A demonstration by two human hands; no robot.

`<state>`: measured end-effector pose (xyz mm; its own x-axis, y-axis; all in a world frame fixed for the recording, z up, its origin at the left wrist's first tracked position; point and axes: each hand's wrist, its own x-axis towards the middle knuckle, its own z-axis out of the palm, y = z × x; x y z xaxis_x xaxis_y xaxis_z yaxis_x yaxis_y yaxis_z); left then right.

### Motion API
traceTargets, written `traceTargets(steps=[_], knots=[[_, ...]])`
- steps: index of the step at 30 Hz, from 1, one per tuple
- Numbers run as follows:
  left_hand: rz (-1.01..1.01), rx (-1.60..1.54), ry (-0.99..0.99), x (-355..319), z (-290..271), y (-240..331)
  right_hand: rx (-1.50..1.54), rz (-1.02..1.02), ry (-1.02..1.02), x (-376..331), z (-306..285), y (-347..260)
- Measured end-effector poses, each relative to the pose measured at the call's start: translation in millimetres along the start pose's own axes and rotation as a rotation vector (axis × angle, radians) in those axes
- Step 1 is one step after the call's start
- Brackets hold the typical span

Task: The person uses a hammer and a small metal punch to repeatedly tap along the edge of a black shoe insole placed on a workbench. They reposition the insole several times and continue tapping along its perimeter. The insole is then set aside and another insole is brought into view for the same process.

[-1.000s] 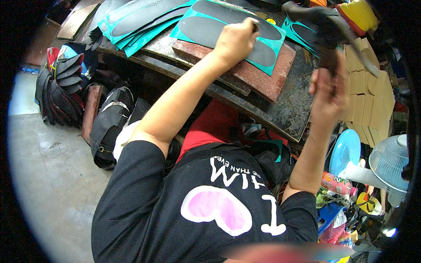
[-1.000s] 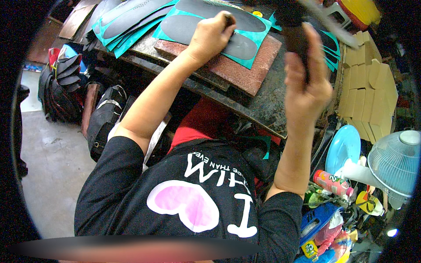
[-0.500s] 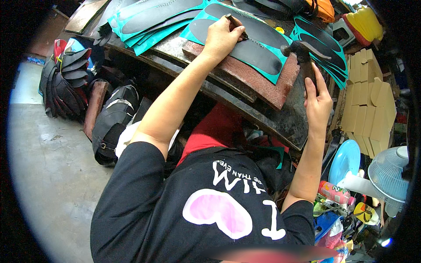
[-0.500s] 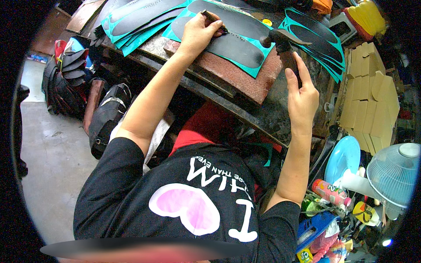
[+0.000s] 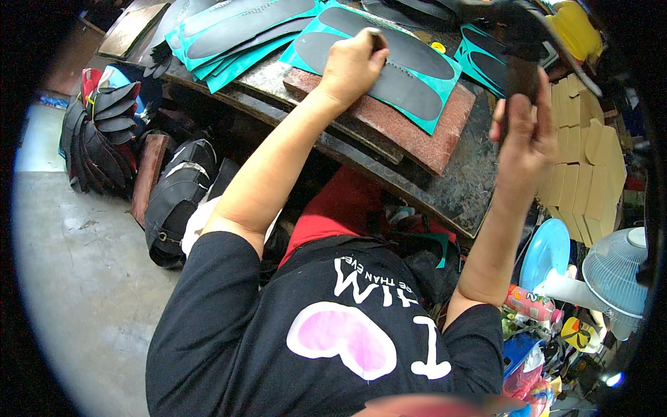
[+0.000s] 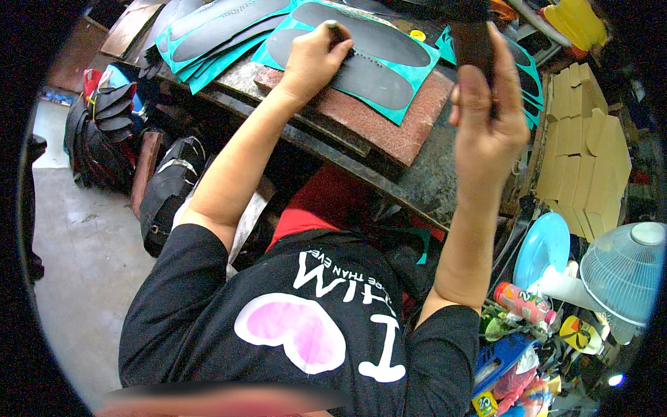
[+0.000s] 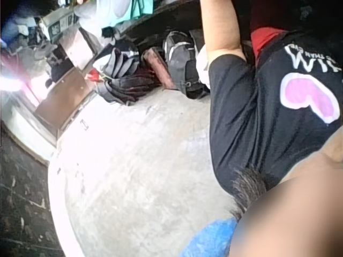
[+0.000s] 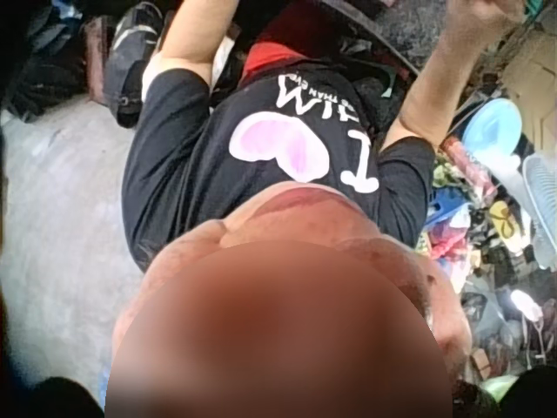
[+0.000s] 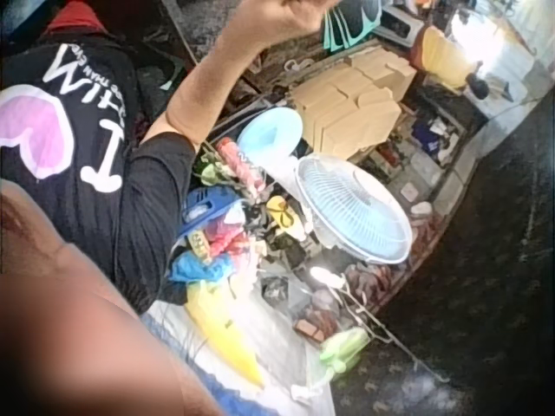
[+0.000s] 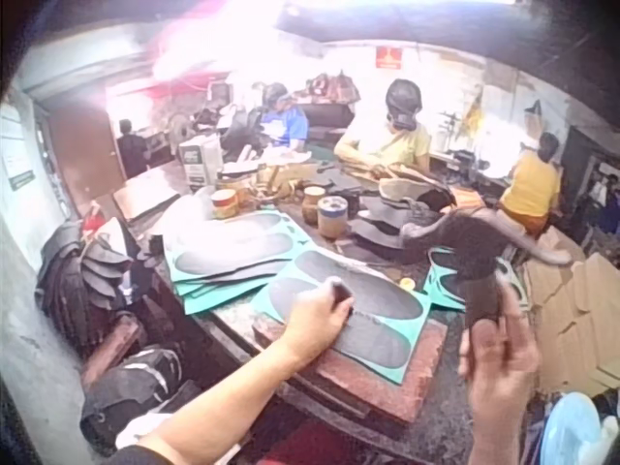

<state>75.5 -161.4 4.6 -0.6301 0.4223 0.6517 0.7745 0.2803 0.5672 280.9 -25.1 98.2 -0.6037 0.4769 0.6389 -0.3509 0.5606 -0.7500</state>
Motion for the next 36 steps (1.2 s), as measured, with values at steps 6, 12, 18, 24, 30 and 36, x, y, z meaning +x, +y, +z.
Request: traceTargets(steps=[6,12,18,24,30,36], knots=[[0.0,0.121,0.101,-3.5,10.9,5.1,-0.533,0.111,-0.197,-18.2,7.7,44.9],[-0.353,-0.492,-0.022,3.3,9.7,-16.3,-0.209,0.236,-0.11,-12.2,-23.0,17.6],[0.125,0.082,-0.067,2.4,11.0,7.2,-0.126,-0.017,-0.051,-14.8,3.5,11.4],[-0.396,-0.49,0.031,-1.6,14.1,5.6,-0.486,0.145,-0.116,-18.9,-13.7,40.4],[-0.237,-0.278,-0.123,1.9,11.9,-0.9,-0.112,0.095,0.002,-12.5,-25.8,0.3],[0.222,0.166,-0.128,-3.5,21.8,21.0,-0.371,0.182,-0.181,-27.0,4.7,28.1]])
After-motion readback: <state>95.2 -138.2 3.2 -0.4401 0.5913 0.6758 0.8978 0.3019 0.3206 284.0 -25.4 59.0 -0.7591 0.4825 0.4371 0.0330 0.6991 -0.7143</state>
